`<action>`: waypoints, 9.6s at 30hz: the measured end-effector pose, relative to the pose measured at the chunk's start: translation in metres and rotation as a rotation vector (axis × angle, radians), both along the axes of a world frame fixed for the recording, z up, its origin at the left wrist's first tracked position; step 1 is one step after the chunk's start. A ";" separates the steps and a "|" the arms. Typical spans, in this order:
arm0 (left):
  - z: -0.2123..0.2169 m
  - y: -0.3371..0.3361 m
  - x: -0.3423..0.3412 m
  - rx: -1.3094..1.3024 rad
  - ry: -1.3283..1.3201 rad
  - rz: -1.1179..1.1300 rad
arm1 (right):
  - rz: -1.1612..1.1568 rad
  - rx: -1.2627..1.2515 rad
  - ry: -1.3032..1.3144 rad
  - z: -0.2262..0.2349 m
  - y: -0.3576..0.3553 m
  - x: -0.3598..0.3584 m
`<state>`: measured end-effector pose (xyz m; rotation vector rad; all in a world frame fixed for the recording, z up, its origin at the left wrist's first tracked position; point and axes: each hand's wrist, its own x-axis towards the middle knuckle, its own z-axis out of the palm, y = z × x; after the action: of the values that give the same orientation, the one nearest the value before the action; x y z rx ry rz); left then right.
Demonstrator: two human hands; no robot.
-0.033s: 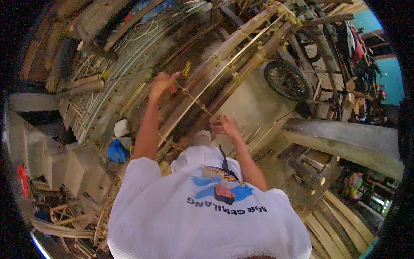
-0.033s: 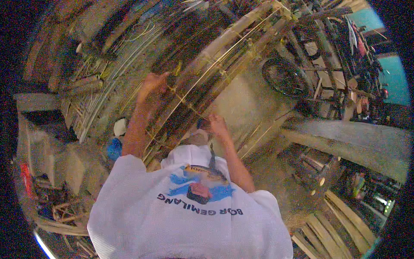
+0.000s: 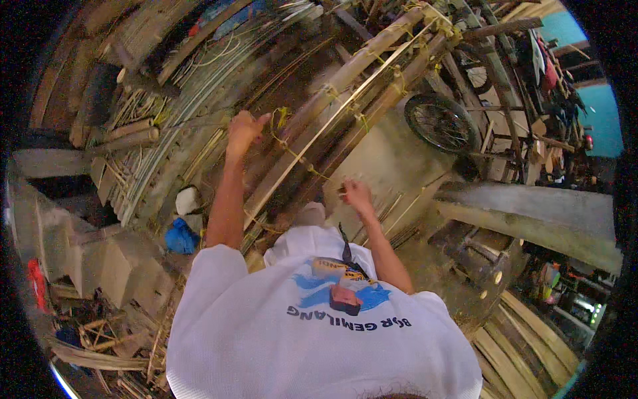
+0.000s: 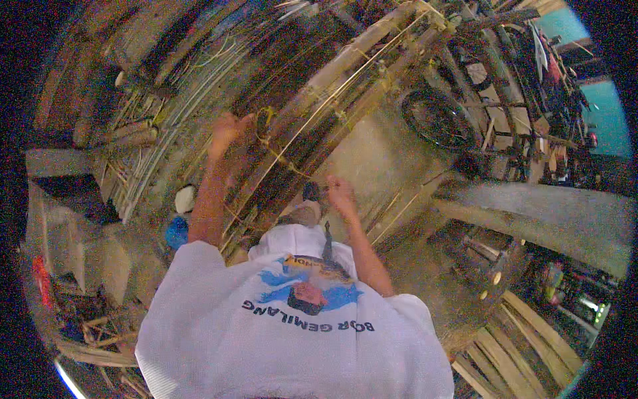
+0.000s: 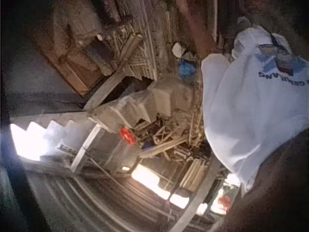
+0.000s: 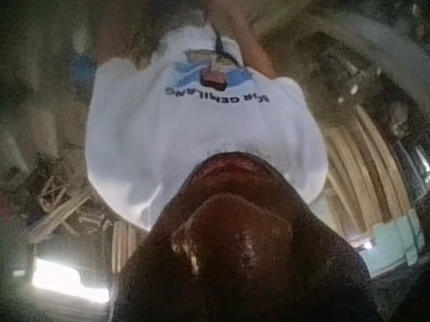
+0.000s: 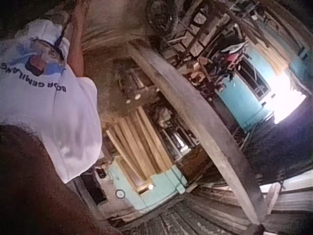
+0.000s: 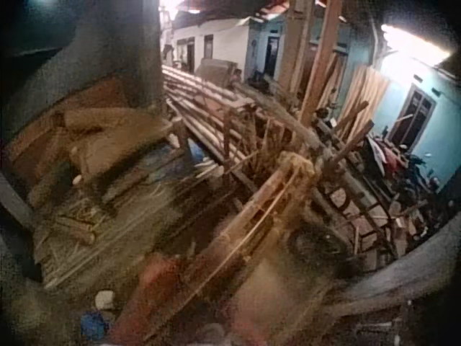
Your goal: The person repeatedly ties yellow string around a bundle of thin bamboo strips that are clamped in a wooden jig. They wrap the string around the bundle, pull it tight, and tie knots to secure the strips together.
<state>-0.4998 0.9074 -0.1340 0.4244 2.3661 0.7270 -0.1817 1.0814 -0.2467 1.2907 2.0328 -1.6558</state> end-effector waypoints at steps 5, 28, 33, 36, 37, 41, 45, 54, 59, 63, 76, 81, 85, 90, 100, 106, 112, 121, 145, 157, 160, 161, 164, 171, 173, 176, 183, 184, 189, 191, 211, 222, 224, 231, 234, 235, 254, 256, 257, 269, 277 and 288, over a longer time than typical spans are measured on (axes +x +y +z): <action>0.035 0.110 0.061 0.278 0.262 -0.238 | -0.719 -0.646 0.349 0.057 0.083 -0.072; -0.014 0.174 0.099 0.578 0.466 -0.007 | 0.833 0.509 0.732 0.143 0.115 -0.284; -0.008 0.166 0.093 0.529 0.452 -0.001 | -0.277 -0.039 0.848 0.194 0.094 -0.157; 0.000 0.171 0.092 0.430 0.267 -0.003 | -0.848 -0.646 0.953 0.080 0.136 -0.105; 0.003 0.168 0.092 0.543 0.177 -0.024 | -0.837 -0.732 0.891 0.034 0.145 -0.101; 0.036 0.159 0.056 1.065 -0.294 0.240 | -1.059 -0.979 0.681 0.026 0.144 -0.098; 0.015 0.185 -0.015 1.177 -0.578 0.503 | -0.982 -0.988 0.750 0.009 0.149 -0.086; 0.007 0.201 -0.056 0.089 0.086 0.105 | -0.339 -0.278 0.180 0.043 0.212 -0.082; 0.031 0.300 0.019 0.429 0.239 -0.254 | -0.907 -0.753 0.596 0.027 0.279 -0.156; -0.004 0.342 0.030 0.398 0.437 -0.097 | -1.326 -0.798 1.056 0.042 0.309 -0.178; 0.006 0.354 0.058 0.422 0.427 0.137 | 1.103 0.741 0.333 0.146 0.300 -0.346; -0.001 0.348 0.057 0.513 0.552 0.165 | 0.675 0.612 0.995 0.197 0.268 -0.326; 0.006 0.347 0.053 0.467 0.365 0.105 | 0.007 0.491 0.851 0.244 0.262 -0.206; 0.007 0.352 0.046 0.478 0.272 0.076 | -0.885 -0.722 0.827 0.056 0.332 -0.140; -0.001 0.349 -0.088 1.251 -0.721 0.432 | -1.005 -1.255 0.689 -0.042 0.349 -0.139; -0.089 0.365 -0.113 0.726 -0.697 0.645 | -0.665 -0.765 0.385 0.013 0.337 -0.118; -0.110 0.360 -0.165 -0.160 -0.118 -0.436 | -0.375 -0.307 0.264 0.044 0.401 -0.112; -0.187 0.413 -0.149 -0.264 -0.071 0.148 | -0.296 -0.046 0.203 0.007 0.420 -0.077; -0.002 0.522 -0.002 0.522 0.398 0.034 | 0.243 0.246 1.059 0.239 0.396 -0.310; 0.002 0.512 -0.006 0.564 0.350 0.100 | 0.731 0.470 0.697 0.216 0.442 -0.388; 0.005 0.515 -0.006 0.450 0.312 0.182 | 0.484 0.694 0.784 0.238 0.435 -0.312; 0.007 0.516 -0.006 0.437 0.276 0.185 | 0.249 0.500 0.807 0.224 0.444 -0.278; 0.019 0.519 -0.007 0.406 0.261 0.161 | -0.727 -0.475 0.886 0.136 0.476 -0.207; 0.050 0.478 -0.025 0.898 -0.291 0.259 | -0.943 -0.986 0.652 0.050 0.493 -0.189; 0.061 0.484 -0.029 1.081 -0.347 0.346 | -1.055 -1.102 0.625 0.052 0.496 -0.181; 0.072 0.506 -0.052 1.147 -0.418 0.425 | -0.965 -1.109 0.672 0.048 0.494 -0.175; 0.027 0.527 -0.103 1.187 -0.622 0.589 | -0.825 -0.988 0.678 0.063 0.495 -0.173; 0.026 0.531 -0.103 1.194 -0.637 0.588 | -0.839 -1.022 0.690 0.060 0.496 -0.172; -0.014 0.536 -0.114 1.103 -0.656 0.707 | -0.795 -1.122 0.734 0.040 0.499 -0.171; -0.016 0.544 -0.116 1.043 -0.682 0.839 | -0.762 -1.216 0.770 0.033 0.500 -0.168; 0.036 0.374 -0.094 0.594 -0.731 0.736 | -0.909 -1.079 0.723 0.062 0.543 -0.146; 0.065 0.390 -0.169 0.716 -0.353 0.969 | 0.021 -0.422 -0.156 0.063 0.574 -0.128; 0.085 0.410 -0.174 0.027 -0.011 0.542 | 0.274 -0.305 -0.238 0.069 0.598 -0.140; 0.085 0.592 -0.097 0.371 0.191 0.010 | -0.834 -0.694 0.486 0.083 0.623 -0.231; 0.029 0.652 -0.068 0.401 0.471 -0.114 | -0.955 -0.844 0.421 0.095 0.628 -0.262; 0.017 0.667 -0.061 0.413 0.457 -0.045 | -0.955 -0.849 0.403 0.100 0.628 -0.268; -0.061 0.686 -0.053 0.806 0.662 0.047 | 0.851 0.612 0.734 0.222 0.543 -0.408; -0.039 0.685 -0.054 0.570 0.866 0.043 | 0.928 0.786 0.637 0.207 0.551 -0.424; -0.020 0.687 -0.055 0.495 0.734 0.011 | 0.862 1.053 0.532 0.200 0.575 -0.428; 0.014 0.682 -0.048 0.477 0.511 0.157 | 0.415 0.788 0.938 0.274 0.594 -0.343; 0.014 0.684 -0.060 0.597 0.399 0.087 | -0.998 -0.624 0.740 0.078 0.642 -0.239; 0.031 0.686 -0.183 1.262 -0.432 0.204 | -1.035 -0.902 0.924 0.070 0.649 -0.219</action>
<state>-0.6830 1.5932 -0.1030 0.4433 1.3048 2.1213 -0.4003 1.7308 -0.1769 1.3298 0.3319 -3.4763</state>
